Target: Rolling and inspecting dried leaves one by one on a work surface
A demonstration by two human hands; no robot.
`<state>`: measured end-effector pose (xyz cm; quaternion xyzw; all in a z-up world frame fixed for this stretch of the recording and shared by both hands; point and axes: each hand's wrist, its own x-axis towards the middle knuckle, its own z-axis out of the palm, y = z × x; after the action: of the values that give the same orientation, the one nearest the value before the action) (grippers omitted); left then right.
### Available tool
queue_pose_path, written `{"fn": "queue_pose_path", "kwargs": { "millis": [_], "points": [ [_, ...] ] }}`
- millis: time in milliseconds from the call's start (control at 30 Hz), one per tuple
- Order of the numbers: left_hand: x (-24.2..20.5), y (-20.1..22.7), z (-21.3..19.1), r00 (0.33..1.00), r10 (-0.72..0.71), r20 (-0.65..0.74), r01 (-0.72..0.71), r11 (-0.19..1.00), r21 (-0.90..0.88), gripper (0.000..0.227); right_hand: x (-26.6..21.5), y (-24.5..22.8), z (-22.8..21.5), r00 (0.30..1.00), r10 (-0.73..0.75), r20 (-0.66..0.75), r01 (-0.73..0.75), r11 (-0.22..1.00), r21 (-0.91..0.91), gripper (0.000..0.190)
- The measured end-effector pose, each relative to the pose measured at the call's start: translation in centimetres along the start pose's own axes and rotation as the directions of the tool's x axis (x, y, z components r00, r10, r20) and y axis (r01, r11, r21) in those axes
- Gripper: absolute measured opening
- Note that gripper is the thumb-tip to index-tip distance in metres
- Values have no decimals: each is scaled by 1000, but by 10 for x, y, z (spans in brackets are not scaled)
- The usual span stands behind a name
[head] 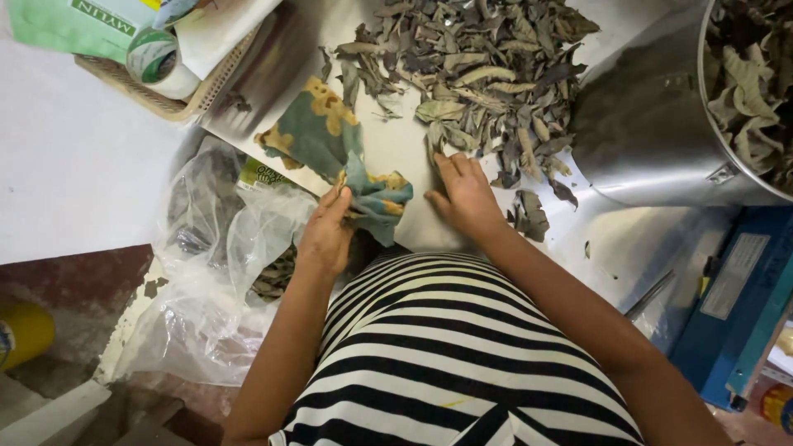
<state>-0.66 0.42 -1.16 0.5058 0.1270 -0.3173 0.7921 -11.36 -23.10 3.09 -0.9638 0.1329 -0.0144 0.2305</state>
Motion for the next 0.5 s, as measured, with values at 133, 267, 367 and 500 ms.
{"fn": "queue_pose_path", "kwargs": {
  "millis": [133, 267, 367, 500],
  "points": [
    [-10, 8, 9, 1000, -28, 5, 28, 999, 40, 32, 4, 25, 27, 998, -29, -54, 26, 998, -54, 48],
    [-19, 15, 26, 999, -7, 53, 6, 999, 31, 27, -3, 13, 8, 982, 170, -78, -91, 799, 594, 19],
    [-7, 8, 19, 985, 137, 103, -149, 980, 129, 28, -14, 10, -9, 908, 300, 293, -332, 90, 939, 28],
    [11, 17, 20, 739, 451, 500, -672, 451, 587, 33, -29, 24, -8, 847, 165, 505, -398, -432, 809, 50]
  ]
}}
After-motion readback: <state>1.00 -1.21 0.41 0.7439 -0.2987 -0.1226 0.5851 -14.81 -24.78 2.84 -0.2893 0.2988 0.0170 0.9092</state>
